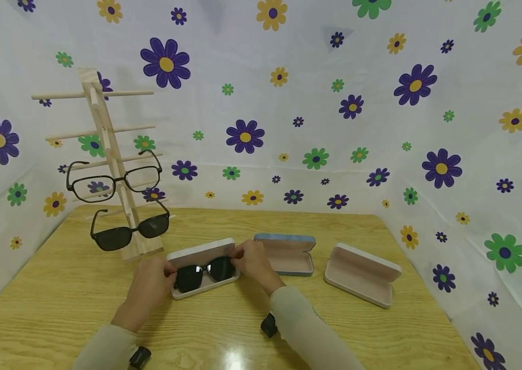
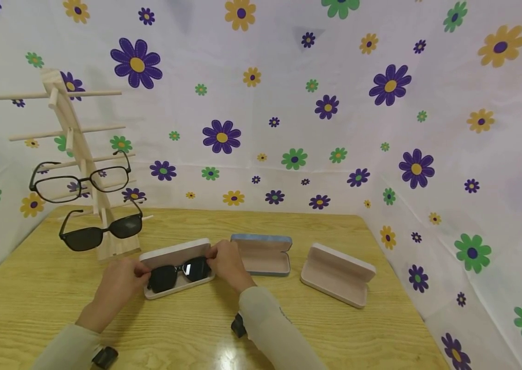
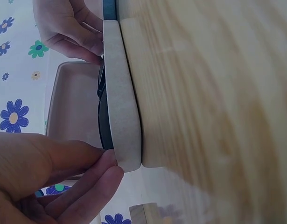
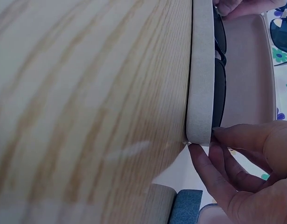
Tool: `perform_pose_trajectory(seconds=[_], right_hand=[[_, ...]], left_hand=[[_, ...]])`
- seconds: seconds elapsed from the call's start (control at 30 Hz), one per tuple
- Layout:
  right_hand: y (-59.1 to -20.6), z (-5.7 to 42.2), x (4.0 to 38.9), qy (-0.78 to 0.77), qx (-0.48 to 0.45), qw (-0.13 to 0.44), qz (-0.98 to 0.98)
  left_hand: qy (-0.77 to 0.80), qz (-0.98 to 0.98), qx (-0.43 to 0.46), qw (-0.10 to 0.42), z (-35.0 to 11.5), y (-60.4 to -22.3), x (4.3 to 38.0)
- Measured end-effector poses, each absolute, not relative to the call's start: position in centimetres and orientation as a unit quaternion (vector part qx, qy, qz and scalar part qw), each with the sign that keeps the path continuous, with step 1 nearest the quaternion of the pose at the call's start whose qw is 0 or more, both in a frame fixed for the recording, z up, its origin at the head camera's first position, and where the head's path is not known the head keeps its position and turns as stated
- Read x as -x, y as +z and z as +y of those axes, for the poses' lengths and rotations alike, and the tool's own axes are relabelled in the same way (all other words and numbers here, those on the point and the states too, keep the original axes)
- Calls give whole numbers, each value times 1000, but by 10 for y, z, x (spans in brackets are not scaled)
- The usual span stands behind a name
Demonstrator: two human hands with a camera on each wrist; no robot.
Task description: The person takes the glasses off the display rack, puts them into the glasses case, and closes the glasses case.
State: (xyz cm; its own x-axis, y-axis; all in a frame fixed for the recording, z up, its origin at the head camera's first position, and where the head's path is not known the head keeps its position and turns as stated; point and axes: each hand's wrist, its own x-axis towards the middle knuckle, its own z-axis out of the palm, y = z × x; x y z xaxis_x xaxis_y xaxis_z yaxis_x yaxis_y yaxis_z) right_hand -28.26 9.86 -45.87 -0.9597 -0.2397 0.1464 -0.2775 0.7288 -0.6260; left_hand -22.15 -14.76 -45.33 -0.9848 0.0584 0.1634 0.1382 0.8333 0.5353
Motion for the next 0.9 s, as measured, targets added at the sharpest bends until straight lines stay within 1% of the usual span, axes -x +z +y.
perform_pose_trajectory(seconds=[0.27,0.47,0.6,0.73,0.9], right_hand=[[-458,98,283,340,-131,22,-931],[-458,98,282,330,-139,22,-933],[-457,99,281,322,-152,23,-934],[-454,102,280,324,-163,4,-932],[-446,107,280,325,-154,-26,-933]], left_hand=[[-273,-958,58,66,-148,-453,224],[-268,-961,54,47,-148,-452,224],[-277,-958,55,46,-149,-452,223],[-285,-955,64,53,-151,-452,221],[-308,-947,73,54,-159,-447,219]])
